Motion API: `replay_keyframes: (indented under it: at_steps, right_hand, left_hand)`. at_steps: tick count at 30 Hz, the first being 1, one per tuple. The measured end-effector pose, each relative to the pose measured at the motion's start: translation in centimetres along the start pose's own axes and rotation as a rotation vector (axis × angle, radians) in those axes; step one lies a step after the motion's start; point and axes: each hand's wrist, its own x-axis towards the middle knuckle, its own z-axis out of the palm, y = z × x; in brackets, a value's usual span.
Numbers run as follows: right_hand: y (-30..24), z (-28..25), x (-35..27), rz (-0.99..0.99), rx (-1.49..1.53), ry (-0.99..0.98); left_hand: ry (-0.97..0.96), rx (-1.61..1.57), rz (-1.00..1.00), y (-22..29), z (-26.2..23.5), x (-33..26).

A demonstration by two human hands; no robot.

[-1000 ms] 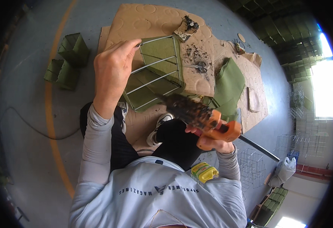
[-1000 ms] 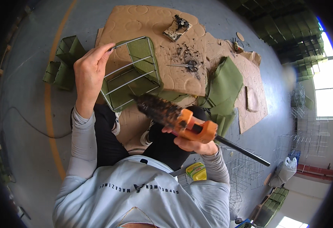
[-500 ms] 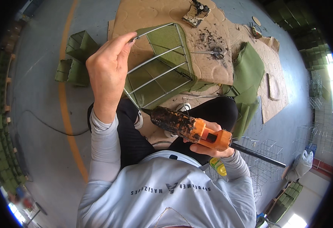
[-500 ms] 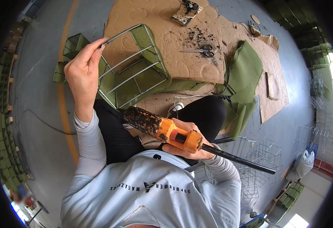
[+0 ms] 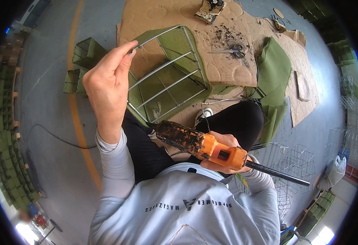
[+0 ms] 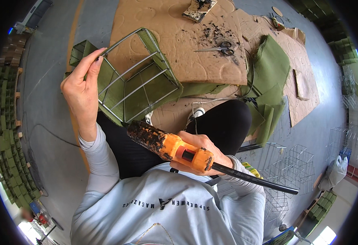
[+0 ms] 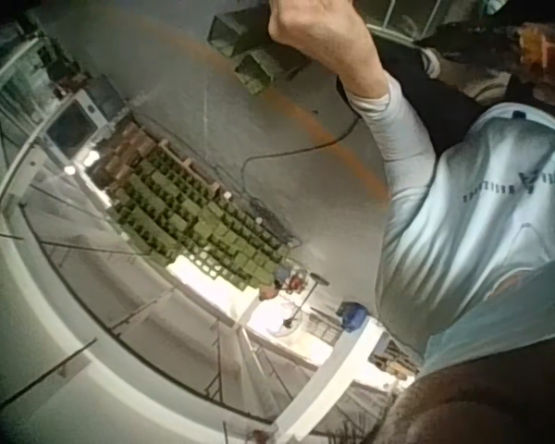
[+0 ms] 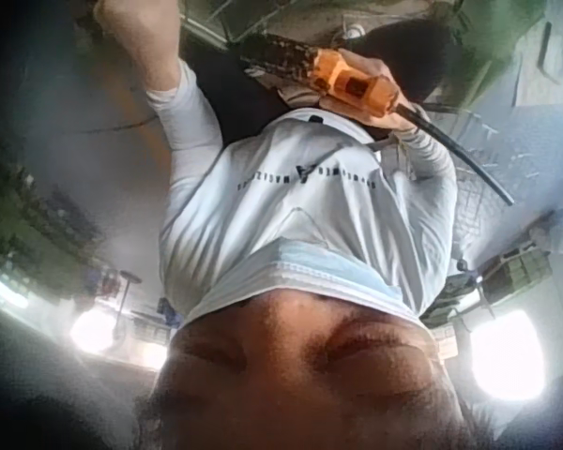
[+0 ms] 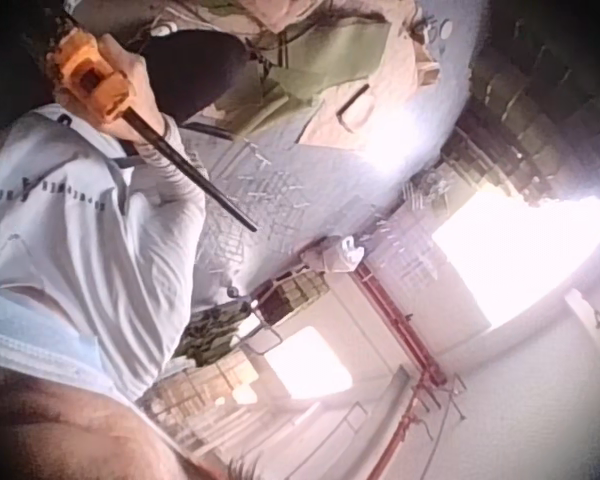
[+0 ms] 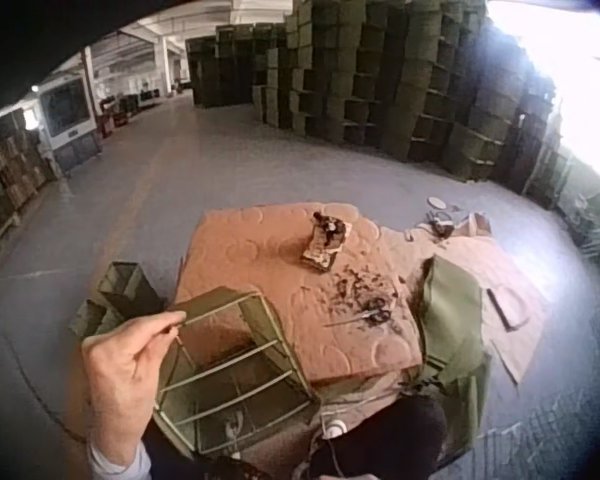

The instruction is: Assembling storage bins by applying hot glue to wire frames and attaching green fabric panels.

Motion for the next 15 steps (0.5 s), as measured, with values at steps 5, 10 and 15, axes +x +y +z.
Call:
replay_keyframes:
  at_steps: [5,10,15]
  right_hand:
    - [0.01,0.27,0.49,-0.019,0.017,0.021]
    - [0.03,0.15,0.29,0.005,0.014,-0.004]
    - [0.46,0.22,1.0,-0.051,0.001,0.02]
  left_hand:
    - [-0.043,0.014,-0.067,-0.35,-0.4,-0.09]
    - [-0.017,0.013,-0.022,-0.27,-0.25,-0.01]
    - [-0.015,0.016,-0.009,-0.33,-0.06,-0.02]
